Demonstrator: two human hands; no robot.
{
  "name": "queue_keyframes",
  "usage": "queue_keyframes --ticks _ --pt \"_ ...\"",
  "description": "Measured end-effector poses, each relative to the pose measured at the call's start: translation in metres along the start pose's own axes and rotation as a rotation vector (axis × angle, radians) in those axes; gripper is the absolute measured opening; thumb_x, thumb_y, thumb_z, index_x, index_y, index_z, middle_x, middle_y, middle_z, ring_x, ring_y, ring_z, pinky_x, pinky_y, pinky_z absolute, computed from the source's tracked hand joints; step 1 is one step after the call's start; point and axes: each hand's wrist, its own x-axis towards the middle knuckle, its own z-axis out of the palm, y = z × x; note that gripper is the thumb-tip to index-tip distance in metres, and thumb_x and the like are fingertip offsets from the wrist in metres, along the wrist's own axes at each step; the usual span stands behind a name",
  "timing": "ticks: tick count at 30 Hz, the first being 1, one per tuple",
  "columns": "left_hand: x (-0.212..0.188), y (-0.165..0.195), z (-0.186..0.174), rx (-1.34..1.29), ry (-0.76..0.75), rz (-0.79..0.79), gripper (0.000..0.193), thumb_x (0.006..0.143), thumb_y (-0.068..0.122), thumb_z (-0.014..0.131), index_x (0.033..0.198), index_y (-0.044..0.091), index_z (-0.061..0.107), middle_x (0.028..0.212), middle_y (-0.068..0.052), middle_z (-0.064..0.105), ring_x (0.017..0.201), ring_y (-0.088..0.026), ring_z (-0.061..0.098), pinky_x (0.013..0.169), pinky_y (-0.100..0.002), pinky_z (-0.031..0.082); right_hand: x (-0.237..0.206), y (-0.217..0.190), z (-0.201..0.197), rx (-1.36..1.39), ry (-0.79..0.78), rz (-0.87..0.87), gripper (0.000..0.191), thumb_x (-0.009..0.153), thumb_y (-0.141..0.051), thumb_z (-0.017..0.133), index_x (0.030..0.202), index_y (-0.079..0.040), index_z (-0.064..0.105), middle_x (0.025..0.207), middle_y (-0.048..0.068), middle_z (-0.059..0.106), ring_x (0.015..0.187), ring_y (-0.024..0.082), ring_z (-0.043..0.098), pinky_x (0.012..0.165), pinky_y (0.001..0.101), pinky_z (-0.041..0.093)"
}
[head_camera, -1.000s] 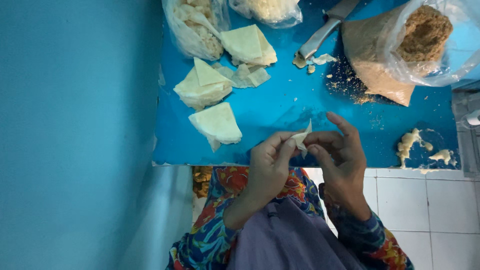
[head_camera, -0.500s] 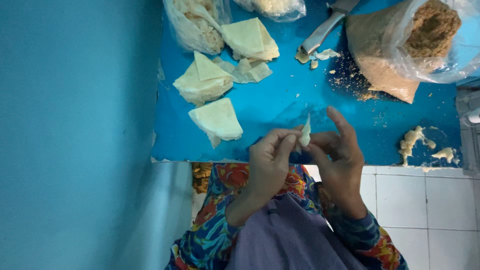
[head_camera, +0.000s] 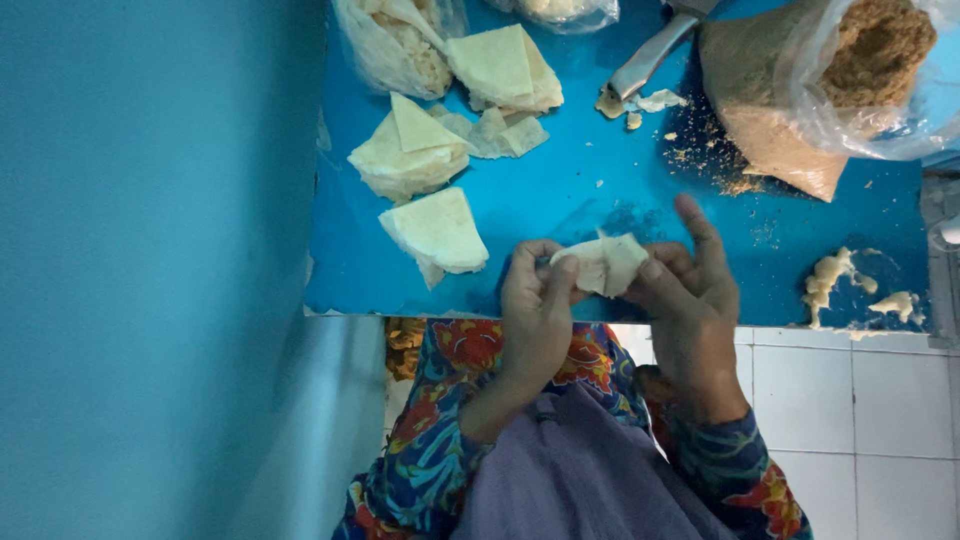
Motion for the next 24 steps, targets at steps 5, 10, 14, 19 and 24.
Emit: queue_keyframes --ticks 5,10,14,19,24 --pt "-0.002 0.005 0.006 0.446 -0.041 0.172 0.023 0.108 0.015 0.056 0.124 -0.002 0.055 0.100 -0.011 0.075 0.093 -0.013 0.073 0.076 -0.026 0.059 -0.003 0.014 0.005 -0.223 -0.016 -0.138 0.085 0.089 0.006 0.063 0.161 -0.004 0.018 0.116 0.009 0.057 0.108 0.017 0.063 0.094 0.0332 0.057" --pt "0.022 0.029 -0.012 0.602 0.036 0.189 0.021 0.107 0.013 0.058 0.122 -0.002 0.060 0.097 -0.018 0.076 0.085 -0.022 0.074 0.071 -0.033 0.057 0.013 0.007 -0.030 0.170 0.058 0.011 0.067 0.100 0.004 0.061 0.161 0.003 0.035 0.112 0.010 0.059 0.108 0.021 0.066 0.097 0.0352 0.059" --pt "0.033 0.046 -0.023 1.003 0.079 0.188 0.029 0.108 0.011 0.054 0.135 0.001 0.055 0.105 -0.023 0.073 0.094 -0.036 0.073 0.075 -0.044 0.055 0.015 -0.021 -0.056 0.074 0.079 -0.217 0.065 0.105 0.004 0.065 0.162 0.003 0.034 0.113 0.012 0.067 0.101 0.022 0.068 0.090 0.0359 0.059" --pt "0.022 0.049 -0.016 1.329 0.066 0.719 0.039 0.106 0.000 0.052 0.144 -0.002 0.047 0.154 -0.032 0.047 0.140 -0.048 0.051 0.108 -0.046 0.054 0.005 -0.028 -0.033 -0.824 -0.009 -0.552 0.072 0.104 0.004 0.071 0.162 -0.005 0.029 0.112 0.015 0.071 0.094 0.023 0.070 0.085 0.0361 0.058" --pt "0.004 0.035 -0.018 1.526 -0.161 0.792 0.044 0.093 0.003 0.063 0.136 0.012 0.065 0.151 -0.017 0.052 0.148 -0.042 0.040 0.119 -0.064 0.039 -0.001 -0.001 -0.009 -1.021 -0.303 -0.465 0.080 0.095 0.003 0.069 0.161 -0.004 0.024 0.113 0.018 0.073 0.100 0.029 0.075 0.079 0.0388 0.062"
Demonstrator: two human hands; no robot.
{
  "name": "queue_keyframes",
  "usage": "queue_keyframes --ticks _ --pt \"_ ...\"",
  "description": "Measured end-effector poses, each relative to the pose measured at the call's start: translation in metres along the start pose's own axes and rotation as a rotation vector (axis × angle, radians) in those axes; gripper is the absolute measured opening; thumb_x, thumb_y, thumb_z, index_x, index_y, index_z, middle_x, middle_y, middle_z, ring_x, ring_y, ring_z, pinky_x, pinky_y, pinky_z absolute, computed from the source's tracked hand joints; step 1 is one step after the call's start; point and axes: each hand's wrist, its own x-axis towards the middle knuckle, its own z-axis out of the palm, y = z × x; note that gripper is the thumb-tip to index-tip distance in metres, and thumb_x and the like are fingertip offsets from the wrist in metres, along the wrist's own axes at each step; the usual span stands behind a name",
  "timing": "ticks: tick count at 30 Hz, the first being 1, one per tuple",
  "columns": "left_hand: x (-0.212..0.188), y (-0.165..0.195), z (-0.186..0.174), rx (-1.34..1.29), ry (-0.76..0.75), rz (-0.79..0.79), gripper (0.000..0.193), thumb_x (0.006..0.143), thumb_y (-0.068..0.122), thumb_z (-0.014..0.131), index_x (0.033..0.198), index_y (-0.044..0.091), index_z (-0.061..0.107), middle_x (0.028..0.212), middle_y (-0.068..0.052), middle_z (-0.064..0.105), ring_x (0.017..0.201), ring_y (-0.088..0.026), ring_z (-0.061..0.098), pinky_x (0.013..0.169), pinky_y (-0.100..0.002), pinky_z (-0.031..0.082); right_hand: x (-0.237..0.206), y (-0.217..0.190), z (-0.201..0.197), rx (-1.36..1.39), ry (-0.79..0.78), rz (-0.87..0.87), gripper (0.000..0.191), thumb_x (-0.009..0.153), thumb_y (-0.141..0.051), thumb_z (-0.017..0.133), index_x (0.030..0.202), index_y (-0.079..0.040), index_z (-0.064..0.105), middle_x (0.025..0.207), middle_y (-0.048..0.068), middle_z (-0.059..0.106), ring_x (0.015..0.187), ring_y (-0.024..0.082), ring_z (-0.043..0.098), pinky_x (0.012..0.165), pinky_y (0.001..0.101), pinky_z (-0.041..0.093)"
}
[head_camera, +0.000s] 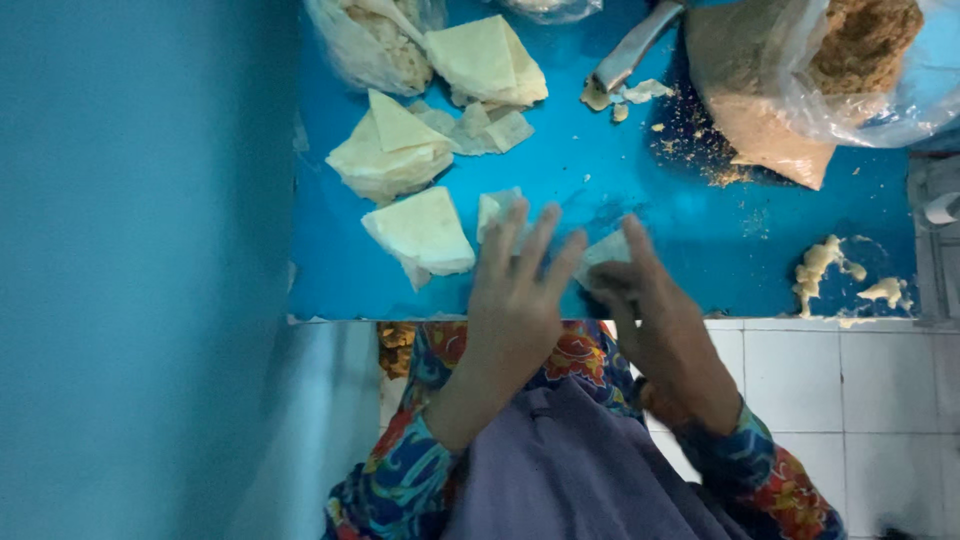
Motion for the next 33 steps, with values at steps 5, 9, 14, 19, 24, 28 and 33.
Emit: queue_keyframes --ticks 5,9,14,19,24,28,33 --pt "-0.021 -0.006 0.021 -0.098 -0.094 0.132 0.021 0.099 0.015 0.068 0.120 0.012 0.069 0.147 -0.012 0.058 0.149 -0.034 0.042 0.121 -0.068 0.031 -0.026 0.015 -0.021 -0.077 0.107 0.019 0.078 0.097 0.005 0.066 0.162 -0.006 0.024 0.120 0.019 0.072 0.107 0.031 0.074 0.087 0.0405 0.061" --pt "-0.030 -0.008 0.034 -0.021 -0.101 0.187 0.010 0.105 0.019 0.069 0.111 0.012 0.067 0.144 -0.008 0.060 0.149 -0.029 0.044 0.126 -0.069 0.030 -0.040 0.021 -0.042 -0.080 0.135 0.125 0.075 0.096 0.007 0.063 0.162 -0.008 0.028 0.122 0.016 0.073 0.112 0.030 0.074 0.091 0.0407 0.062" --pt "-0.024 0.002 0.032 -0.091 -0.083 0.192 0.026 0.094 0.015 0.070 0.120 0.012 0.069 0.132 -0.010 0.059 0.141 -0.030 0.048 0.124 -0.067 0.028 -0.042 0.018 -0.036 0.050 0.049 0.183 0.072 0.097 0.008 0.061 0.159 -0.009 0.030 0.127 0.014 0.073 0.114 0.028 0.074 0.089 0.0379 0.063" --pt "-0.009 0.014 0.028 -0.183 -0.101 0.164 0.031 0.092 0.028 0.075 0.116 0.010 0.067 0.125 -0.012 0.058 0.134 -0.032 0.050 0.121 -0.071 0.025 -0.033 0.018 -0.029 0.067 0.083 0.193 0.072 0.095 0.009 0.063 0.159 -0.007 0.032 0.125 0.014 0.072 0.106 0.026 0.076 0.086 0.0358 0.063" --pt "0.000 0.028 0.032 -0.306 -0.125 0.072 0.045 0.091 0.035 0.078 0.121 0.005 0.065 0.120 -0.013 0.061 0.125 -0.034 0.054 0.115 -0.066 0.031 -0.013 0.020 -0.030 -0.240 0.144 0.032 0.076 0.091 0.006 0.073 0.157 -0.005 0.036 0.109 0.011 0.073 0.100 0.030 0.068 0.087 0.0411 0.057" --pt "0.009 0.037 0.038 -0.510 -0.078 -0.087 0.045 0.092 0.026 0.075 0.126 0.000 0.061 0.120 -0.017 0.067 0.110 -0.036 0.065 0.094 -0.048 0.049 -0.008 0.015 -0.032 -0.304 0.128 -0.148 0.076 0.090 0.005 0.074 0.155 -0.007 0.036 0.104 0.008 0.075 0.097 0.028 0.069 0.091 0.0444 0.053" --pt "0.009 0.031 0.037 -0.998 -0.145 -0.519 0.020 0.103 0.013 0.068 0.118 0.001 0.074 0.099 -0.011 0.080 0.091 -0.017 0.079 0.075 -0.028 0.061 -0.012 0.008 -0.036 0.064 0.228 0.054 0.077 0.099 0.014 0.063 0.164 -0.008 0.027 0.128 0.015 0.069 0.120 0.025 0.070 0.105 0.0363 0.058"
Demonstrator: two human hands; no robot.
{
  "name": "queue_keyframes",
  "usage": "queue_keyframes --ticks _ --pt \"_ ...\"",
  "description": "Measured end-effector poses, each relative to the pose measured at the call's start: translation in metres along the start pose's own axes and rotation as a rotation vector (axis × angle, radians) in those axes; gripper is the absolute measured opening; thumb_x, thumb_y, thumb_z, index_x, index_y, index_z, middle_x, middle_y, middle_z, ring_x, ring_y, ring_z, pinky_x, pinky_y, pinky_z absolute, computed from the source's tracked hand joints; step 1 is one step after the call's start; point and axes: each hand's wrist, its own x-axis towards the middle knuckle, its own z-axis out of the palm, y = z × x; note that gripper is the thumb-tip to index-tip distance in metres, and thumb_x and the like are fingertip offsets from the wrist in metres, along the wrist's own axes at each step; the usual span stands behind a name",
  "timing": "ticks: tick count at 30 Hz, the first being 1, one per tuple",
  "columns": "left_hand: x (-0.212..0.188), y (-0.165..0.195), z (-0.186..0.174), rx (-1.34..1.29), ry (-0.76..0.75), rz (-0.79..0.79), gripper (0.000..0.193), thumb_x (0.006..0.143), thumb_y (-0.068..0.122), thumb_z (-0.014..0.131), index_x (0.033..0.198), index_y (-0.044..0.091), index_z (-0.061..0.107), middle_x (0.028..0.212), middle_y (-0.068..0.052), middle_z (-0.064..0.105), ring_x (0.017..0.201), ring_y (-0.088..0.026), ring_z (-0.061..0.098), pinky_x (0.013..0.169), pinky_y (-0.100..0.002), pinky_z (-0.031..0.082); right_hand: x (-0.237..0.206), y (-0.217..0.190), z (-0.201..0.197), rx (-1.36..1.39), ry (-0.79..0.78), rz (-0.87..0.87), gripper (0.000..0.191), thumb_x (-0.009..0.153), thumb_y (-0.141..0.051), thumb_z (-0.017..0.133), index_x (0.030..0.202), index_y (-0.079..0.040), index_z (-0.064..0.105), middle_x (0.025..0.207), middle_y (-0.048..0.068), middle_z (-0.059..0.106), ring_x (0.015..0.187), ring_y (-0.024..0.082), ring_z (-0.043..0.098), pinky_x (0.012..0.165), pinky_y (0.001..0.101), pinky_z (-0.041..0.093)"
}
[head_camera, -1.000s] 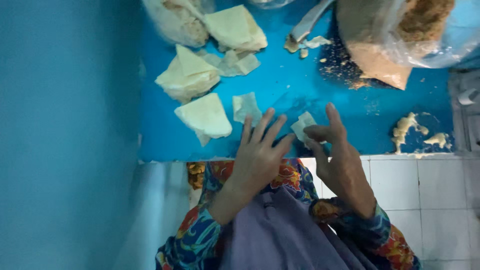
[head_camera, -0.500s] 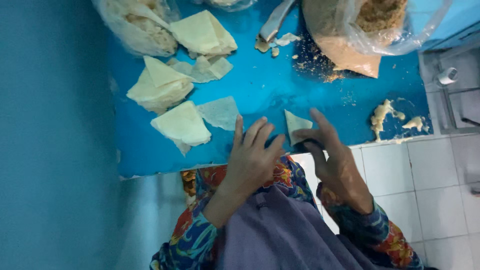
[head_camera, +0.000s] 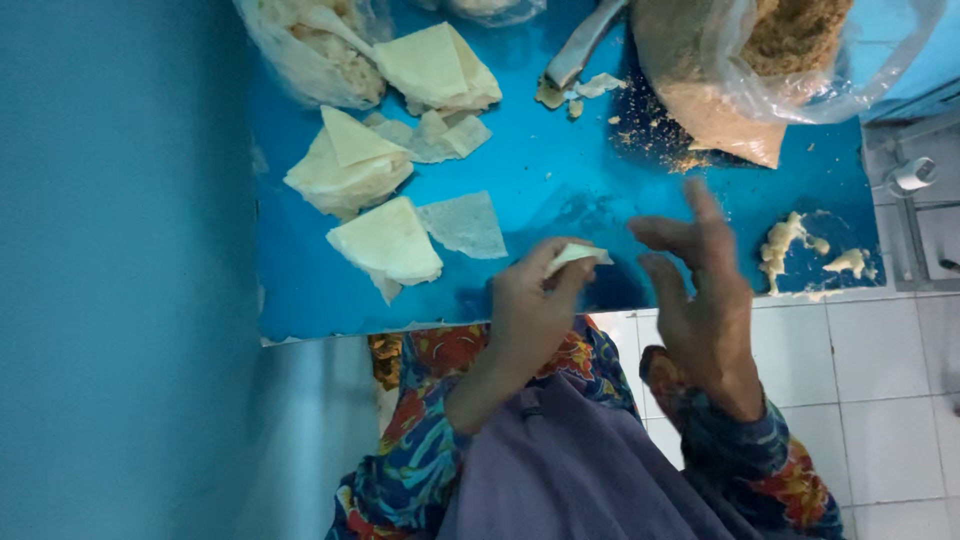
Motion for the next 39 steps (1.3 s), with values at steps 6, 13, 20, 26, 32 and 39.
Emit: queue_keyframes --ticks 6,13,20,26,32,39 --pt "-0.001 -0.006 -0.009 -0.533 -0.107 -0.160 0.023 0.108 0.013 0.059 0.122 -0.001 0.070 0.105 -0.009 0.075 0.097 -0.013 0.072 0.086 -0.028 0.058 0.000 -0.001 0.009 0.426 -0.051 0.208 0.088 0.090 0.016 0.066 0.164 -0.009 0.026 0.130 0.014 0.065 0.124 0.022 0.066 0.104 0.0378 0.058" --pt "-0.011 0.001 -0.014 -0.234 -0.183 -0.153 0.018 0.102 0.011 0.063 0.116 0.001 0.070 0.094 -0.007 0.074 0.086 -0.011 0.070 0.076 -0.027 0.056 0.001 -0.009 0.013 0.194 -0.106 0.064 0.079 0.090 0.012 0.073 0.159 -0.008 0.038 0.108 0.008 0.074 0.106 0.017 0.072 0.102 0.0359 0.054" --pt "-0.012 0.007 -0.021 -0.060 -0.231 -0.092 0.015 0.101 0.012 0.063 0.111 0.003 0.071 0.093 -0.009 0.075 0.084 -0.014 0.074 0.072 -0.029 0.058 0.009 -0.019 0.013 0.263 -0.119 0.224 0.071 0.095 0.005 0.069 0.158 -0.008 0.039 0.108 0.008 0.073 0.103 0.015 0.072 0.092 0.0324 0.059" --pt "-0.012 0.014 -0.026 0.070 -0.177 -0.077 0.019 0.100 0.017 0.065 0.109 0.002 0.072 0.088 -0.012 0.076 0.076 -0.018 0.075 0.064 -0.033 0.055 0.010 -0.027 0.011 0.088 -0.196 0.056 0.077 0.087 0.002 0.076 0.154 -0.005 0.039 0.109 0.015 0.075 0.103 0.022 0.071 0.093 0.0339 0.056" --pt "-0.007 0.011 -0.033 0.015 -0.211 -0.226 0.031 0.103 0.025 0.057 0.120 0.002 0.068 0.093 -0.010 0.076 0.081 -0.018 0.075 0.070 -0.032 0.059 0.024 -0.021 0.001 0.395 -0.173 0.320 0.069 0.095 0.007 0.065 0.157 -0.003 0.036 0.104 0.015 0.074 0.099 0.021 0.073 0.087 0.0330 0.059" --pt "-0.007 0.006 -0.028 -0.372 -0.197 -0.225 0.035 0.104 0.017 0.061 0.131 -0.002 0.053 0.117 -0.009 0.067 0.105 -0.016 0.069 0.089 -0.028 0.057 0.028 -0.017 -0.001 0.392 -0.221 0.360 0.068 0.093 0.007 0.066 0.155 -0.003 0.039 0.097 0.016 0.073 0.088 0.018 0.072 0.073 0.0328 0.059"
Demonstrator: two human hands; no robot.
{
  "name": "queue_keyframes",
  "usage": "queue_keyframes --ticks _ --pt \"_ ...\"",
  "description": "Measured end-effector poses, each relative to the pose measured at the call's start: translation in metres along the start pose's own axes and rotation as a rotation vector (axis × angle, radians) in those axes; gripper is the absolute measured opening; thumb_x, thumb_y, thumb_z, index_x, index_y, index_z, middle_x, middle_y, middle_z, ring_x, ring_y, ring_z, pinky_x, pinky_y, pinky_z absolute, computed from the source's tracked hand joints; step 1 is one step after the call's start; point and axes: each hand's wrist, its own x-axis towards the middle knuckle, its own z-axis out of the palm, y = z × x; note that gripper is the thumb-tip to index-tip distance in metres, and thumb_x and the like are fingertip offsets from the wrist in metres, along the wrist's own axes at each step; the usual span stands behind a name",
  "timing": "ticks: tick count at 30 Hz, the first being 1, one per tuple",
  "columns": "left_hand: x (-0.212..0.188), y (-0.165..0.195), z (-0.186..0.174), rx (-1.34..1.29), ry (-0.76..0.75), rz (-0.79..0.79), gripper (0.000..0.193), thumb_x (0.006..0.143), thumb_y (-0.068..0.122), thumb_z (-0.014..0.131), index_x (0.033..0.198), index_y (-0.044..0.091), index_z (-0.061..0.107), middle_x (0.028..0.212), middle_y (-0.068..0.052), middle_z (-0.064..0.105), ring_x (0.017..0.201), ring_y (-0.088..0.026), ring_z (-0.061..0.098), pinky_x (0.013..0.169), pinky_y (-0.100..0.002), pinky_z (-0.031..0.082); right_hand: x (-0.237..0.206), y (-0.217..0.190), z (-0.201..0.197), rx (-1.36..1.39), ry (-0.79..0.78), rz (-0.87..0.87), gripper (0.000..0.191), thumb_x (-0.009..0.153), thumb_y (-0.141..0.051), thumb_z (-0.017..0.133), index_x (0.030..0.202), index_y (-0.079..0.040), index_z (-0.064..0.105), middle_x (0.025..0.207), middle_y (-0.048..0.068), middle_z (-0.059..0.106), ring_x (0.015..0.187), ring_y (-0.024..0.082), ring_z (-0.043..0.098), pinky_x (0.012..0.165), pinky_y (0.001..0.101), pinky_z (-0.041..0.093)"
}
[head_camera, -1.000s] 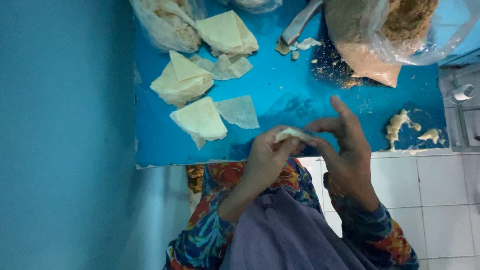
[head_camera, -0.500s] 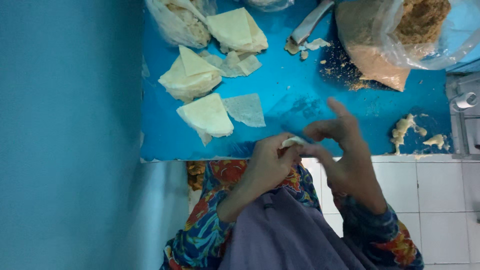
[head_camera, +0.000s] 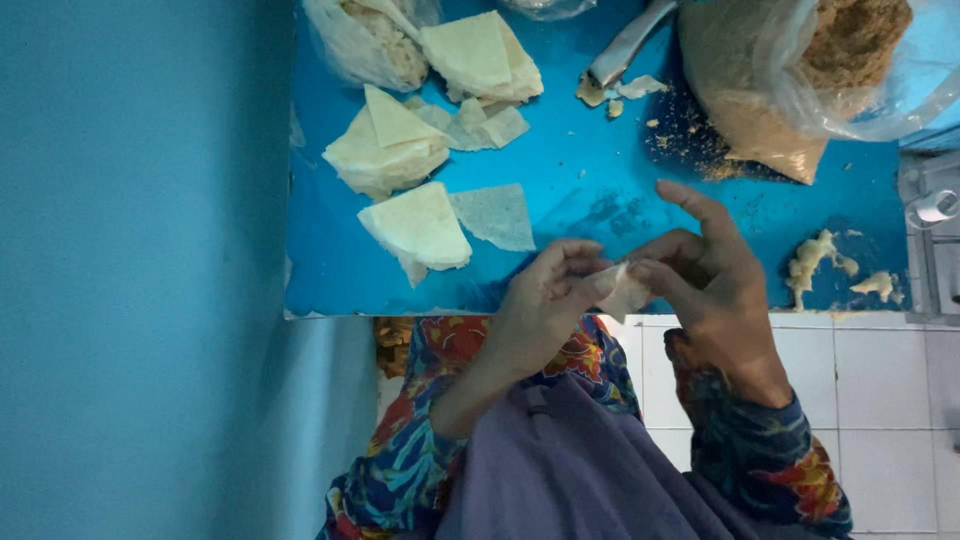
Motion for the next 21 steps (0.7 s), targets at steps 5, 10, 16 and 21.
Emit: queue_keyframes --ticks 5,10,16,21 --pt "0.002 -0.010 -0.001 -0.051 -0.020 0.067 0.024 0.105 0.016 0.058 0.118 -0.004 0.062 0.107 -0.009 0.072 0.102 -0.014 0.071 0.089 -0.030 0.061 0.001 -0.003 -0.006 0.000 -0.053 0.014 0.071 0.091 0.006 0.066 0.156 -0.003 0.038 0.098 0.014 0.073 0.091 0.017 0.072 0.077 0.0309 0.058" --pt "0.004 -0.013 -0.008 -0.137 -0.084 0.079 0.024 0.112 0.017 0.052 0.119 -0.001 0.066 0.107 -0.006 0.069 0.102 -0.009 0.066 0.092 -0.025 0.055 0.005 -0.005 -0.010 0.047 -0.091 0.167 0.069 0.091 0.001 0.066 0.156 -0.003 0.042 0.094 0.013 0.073 0.090 0.016 0.069 0.080 0.0292 0.054" --pt "0.005 -0.006 -0.004 -0.038 -0.117 0.084 0.022 0.098 0.015 0.071 0.116 0.004 0.065 0.104 -0.001 0.071 0.094 -0.006 0.066 0.081 -0.023 0.056 0.006 -0.001 -0.013 0.089 -0.105 0.136 0.065 0.094 0.000 0.065 0.155 -0.002 0.044 0.096 0.011 0.073 0.090 0.016 0.068 0.080 0.0302 0.053" --pt "0.003 0.007 -0.012 0.363 0.092 0.091 0.020 0.095 0.016 0.077 0.110 0.003 0.076 0.088 -0.004 0.078 0.077 -0.011 0.068 0.068 -0.028 0.055 0.017 0.003 -0.020 0.068 -0.047 0.099 0.061 0.095 0.002 0.065 0.153 -0.001 0.045 0.100 0.011 0.071 0.099 0.016 0.069 0.090 0.0328 0.056"
